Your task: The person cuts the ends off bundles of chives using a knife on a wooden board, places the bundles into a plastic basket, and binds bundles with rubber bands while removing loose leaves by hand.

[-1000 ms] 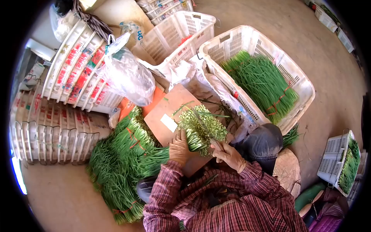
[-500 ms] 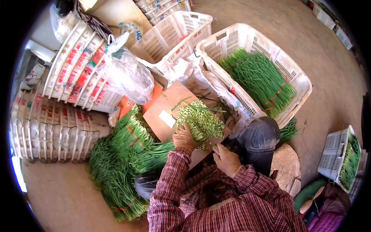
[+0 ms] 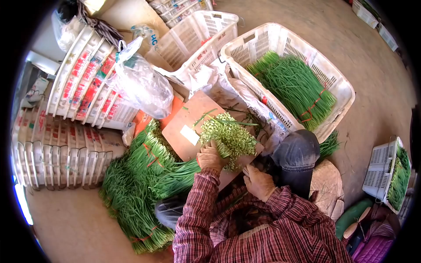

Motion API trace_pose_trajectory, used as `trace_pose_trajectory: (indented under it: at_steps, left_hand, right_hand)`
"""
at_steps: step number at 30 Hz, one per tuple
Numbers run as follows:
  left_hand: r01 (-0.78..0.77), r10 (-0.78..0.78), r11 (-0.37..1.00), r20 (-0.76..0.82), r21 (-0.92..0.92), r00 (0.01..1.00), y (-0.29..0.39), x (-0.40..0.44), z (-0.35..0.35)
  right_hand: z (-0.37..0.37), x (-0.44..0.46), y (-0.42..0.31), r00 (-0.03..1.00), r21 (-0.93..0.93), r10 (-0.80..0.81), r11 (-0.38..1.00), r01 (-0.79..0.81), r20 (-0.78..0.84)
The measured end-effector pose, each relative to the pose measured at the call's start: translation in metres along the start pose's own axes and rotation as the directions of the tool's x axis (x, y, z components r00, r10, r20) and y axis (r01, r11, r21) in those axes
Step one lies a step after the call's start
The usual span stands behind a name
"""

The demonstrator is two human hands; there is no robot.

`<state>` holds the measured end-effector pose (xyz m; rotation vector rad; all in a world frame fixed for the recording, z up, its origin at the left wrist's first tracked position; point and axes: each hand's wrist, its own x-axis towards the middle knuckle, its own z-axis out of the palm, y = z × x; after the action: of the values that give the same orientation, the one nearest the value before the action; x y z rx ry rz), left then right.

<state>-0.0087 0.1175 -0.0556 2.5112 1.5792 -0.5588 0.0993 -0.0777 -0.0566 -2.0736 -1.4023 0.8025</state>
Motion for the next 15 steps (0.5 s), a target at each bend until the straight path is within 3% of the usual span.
trace_pose_trajectory:
  at_steps: [3,5,15]
  left_hand:
    - [0.008,-0.008,1.000,-0.009,-0.007,1.000,-0.001,0.000,0.001]
    - [0.002,-0.003,1.000,-0.049,-0.015,0.999,-0.002,-0.001,0.004]
    - [0.005,-0.004,1.000,-0.065,0.015,0.998,-0.003,0.004,0.010]
  right_hand:
    - [0.014,0.003,0.007,1.000,0.012,-0.009,1.000,0.009,0.009]
    - [0.021,0.002,0.008,0.989,0.020,-0.054,0.998,0.058,-0.139]
    - [0.012,0.002,-0.002,0.990,-0.070,-0.054,0.997,0.045,-0.134]
